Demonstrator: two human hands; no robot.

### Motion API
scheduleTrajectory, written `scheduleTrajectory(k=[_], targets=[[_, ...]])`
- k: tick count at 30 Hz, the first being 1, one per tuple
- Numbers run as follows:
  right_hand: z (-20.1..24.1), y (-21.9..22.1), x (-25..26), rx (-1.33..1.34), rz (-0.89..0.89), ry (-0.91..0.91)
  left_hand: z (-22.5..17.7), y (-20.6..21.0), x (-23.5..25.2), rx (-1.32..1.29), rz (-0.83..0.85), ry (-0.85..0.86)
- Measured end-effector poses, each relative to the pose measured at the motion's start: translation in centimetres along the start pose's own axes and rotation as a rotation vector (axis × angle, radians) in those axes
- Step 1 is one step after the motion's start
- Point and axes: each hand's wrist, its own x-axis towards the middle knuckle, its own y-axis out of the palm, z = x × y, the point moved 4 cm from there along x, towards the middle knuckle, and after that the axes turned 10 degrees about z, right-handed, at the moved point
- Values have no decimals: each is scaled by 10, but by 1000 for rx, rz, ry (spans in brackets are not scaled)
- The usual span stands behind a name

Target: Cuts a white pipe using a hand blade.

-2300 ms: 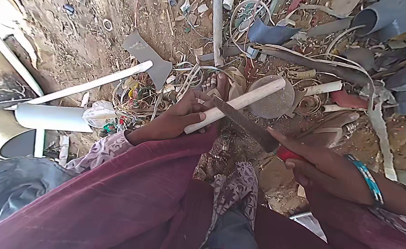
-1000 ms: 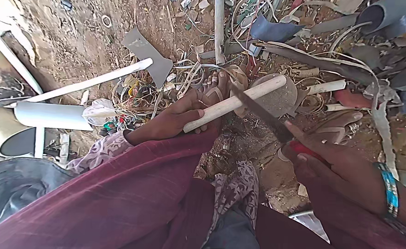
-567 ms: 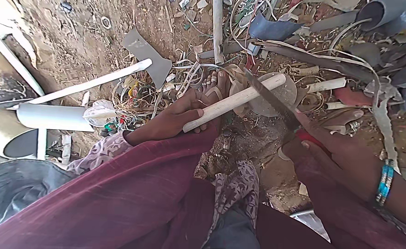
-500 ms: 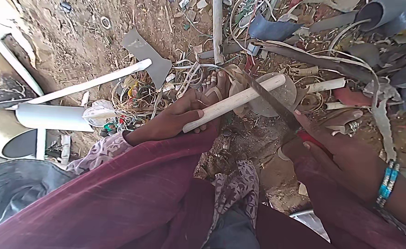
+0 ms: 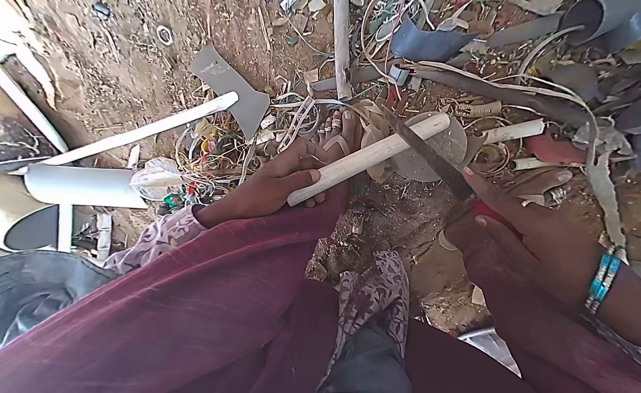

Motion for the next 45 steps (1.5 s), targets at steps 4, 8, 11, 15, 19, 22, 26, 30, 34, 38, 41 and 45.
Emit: scheduleTrajectory(k=[4, 8, 11, 15, 19, 22, 26, 30, 34, 38, 41, 45], targets=[[2, 9, -4, 180, 115, -179, -1, 1, -2, -19, -14, -24], [1, 2, 2, 5, 18, -5, 0, 0, -2, -3, -14, -10], [6, 6, 1, 28, 30, -112, -1, 1, -2, 2, -10, -32], [8, 6, 3, 52, 37, -80, 0, 0, -2, 4, -8, -18], [7, 5, 2, 27, 27, -90, -2, 1, -2, -6, -11, -33], [8, 8, 0, 115, 72, -172, -4, 3, -2, 4, -21, -41], [4, 4, 2, 6, 7, -42, -3, 2, -1, 3, -11, -27], [9, 10, -2, 175, 101, -233, -3, 2, -2, 26, -25, -57], [-1, -2, -4, 139, -8, -60, -3, 1, -2, 29, -32, -34], [-18, -11, -14, 211, -90, 168, -1, 0, -4, 21, 8, -38], [-22, -9, -15, 208, -93, 167, -1, 2, -5, -54, 55, -38], [-21, -8, -14, 168, -92, 153, -1, 1, -9, -102, 110, -49]])
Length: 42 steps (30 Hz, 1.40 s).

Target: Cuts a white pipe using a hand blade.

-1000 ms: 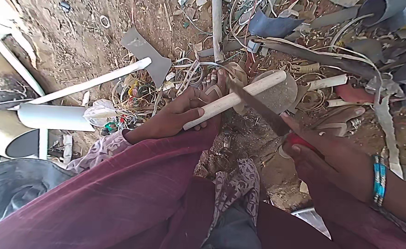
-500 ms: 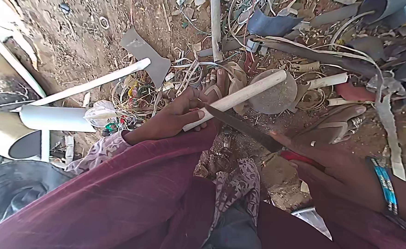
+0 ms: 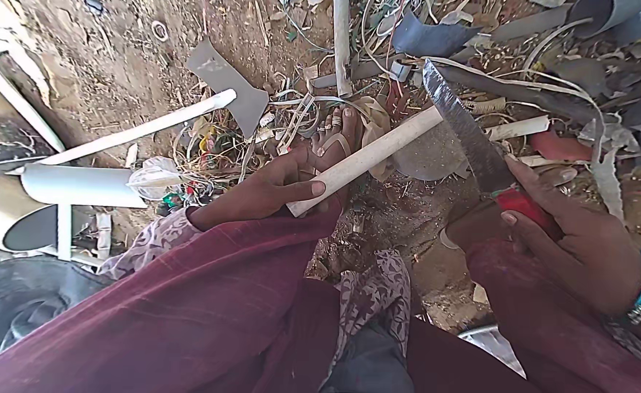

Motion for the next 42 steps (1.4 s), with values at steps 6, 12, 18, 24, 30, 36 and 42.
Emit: scheduleTrajectory(k=[6, 12, 18, 24, 30, 36, 42], targets=[[-4, -1, 0, -35, 16, 107, 2, -3, -2, -89, 75, 84], [-8, 4, 1, -109, 52, 139, 5, -3, -1, -119, 102, 90], [-2, 13, 0, -11, 161, 11, 3, -2, -1, -54, 73, 64], [8, 13, 0, 78, 224, -110, 4, -3, -1, -24, 74, 61], [12, 14, -5, 174, 280, -156, 2, -2, 0, -12, 57, 62], [17, 9, 5, -110, 179, -23, 2, -3, 1, -27, 61, 76], [30, 19, 6, 23, 189, -313, 1, -2, 1, -67, 47, 90]])
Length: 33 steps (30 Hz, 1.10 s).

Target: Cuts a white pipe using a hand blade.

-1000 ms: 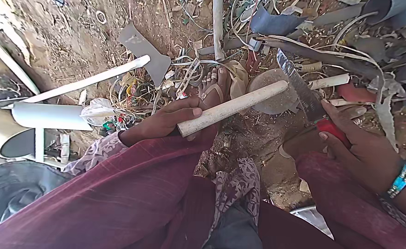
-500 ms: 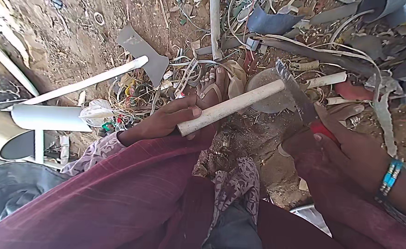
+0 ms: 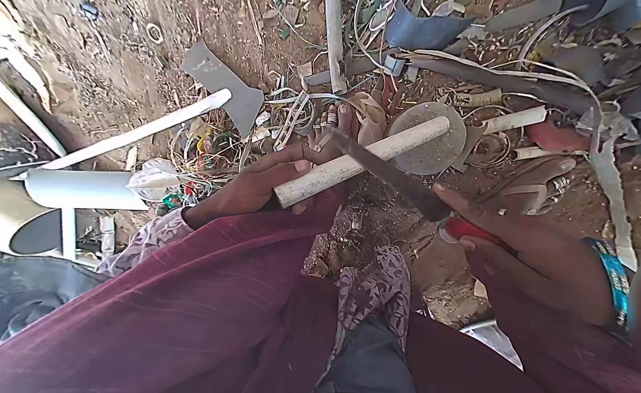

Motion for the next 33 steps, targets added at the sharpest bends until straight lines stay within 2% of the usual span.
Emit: scheduleTrajectory(k=[3, 5, 8, 10, 13, 14, 18, 20, 22, 24, 28, 30, 33], targets=[[-6, -7, -1, -147, -54, 238, -1, 0, 2, -3, 22, 12], [-7, -5, -6, -105, -46, 161, -1, 0, 2, 13, 49, 11], [-4, 2, -7, 195, 82, -57, 2, -2, 3, -8, 75, 48], [-5, 1, -6, 154, 58, -29, 1, -2, 3, -16, 69, 47], [-6, -4, -5, -65, -32, 147, -1, 0, 4, -22, 49, 25], [-5, -3, -6, -65, -29, 118, -1, 0, 4, -15, 52, 20], [0, 4, -6, 273, 131, -124, -3, 2, 3, -40, 54, 37], [-5, 1, -6, 255, 91, -73, -2, 1, 4, -45, 36, 25], [-12, -2, -9, 120, 3, 53, 0, 0, 4, -29, 27, 5], [-15, -3, -10, 32, -30, 94, 0, 0, 5, -27, 11, 3], [-6, 2, -11, 239, 90, -141, 4, -4, 3, -73, -19, 35], [-9, -1, -10, 258, 32, -89, 7, -9, 2, -117, -12, 81], [-17, -13, -10, 319, -147, 129, 7, -14, 3, -94, -22, 165]])
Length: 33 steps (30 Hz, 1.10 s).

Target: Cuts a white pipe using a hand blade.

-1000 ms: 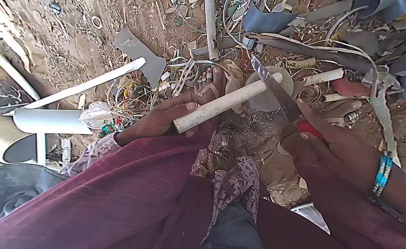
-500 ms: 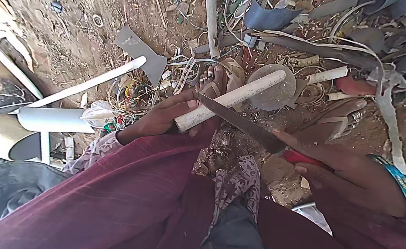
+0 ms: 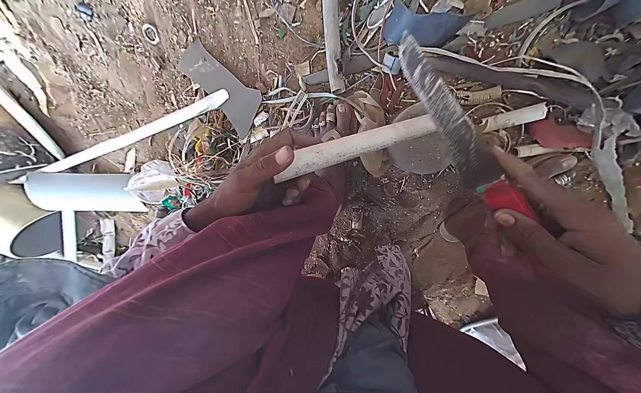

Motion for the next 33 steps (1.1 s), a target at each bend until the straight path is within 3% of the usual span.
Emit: scheduleTrajectory(k=[6, 10, 18, 21, 24, 28, 33], targets=[[-3, -7, 0, 107, -147, 121, -13, -3, 2, 156, -182, 110], [-4, -7, 0, 108, -167, 113, -20, -4, 1, 21, -537, 209], [-8, -10, -2, 126, -222, 135, -46, -35, -8, -311, -1013, 190], [-7, -9, -1, 114, -223, 127, -32, -23, -3, -377, -962, -3], [-9, -9, -1, 127, -233, 151, -24, 4, 9, -245, -739, -185], [-11, -10, -2, 131, -261, 177, -42, 21, 19, 54, -402, -134], [-11, -10, -3, 142, -274, 178, -91, -1, 28, 3, -640, 81]])
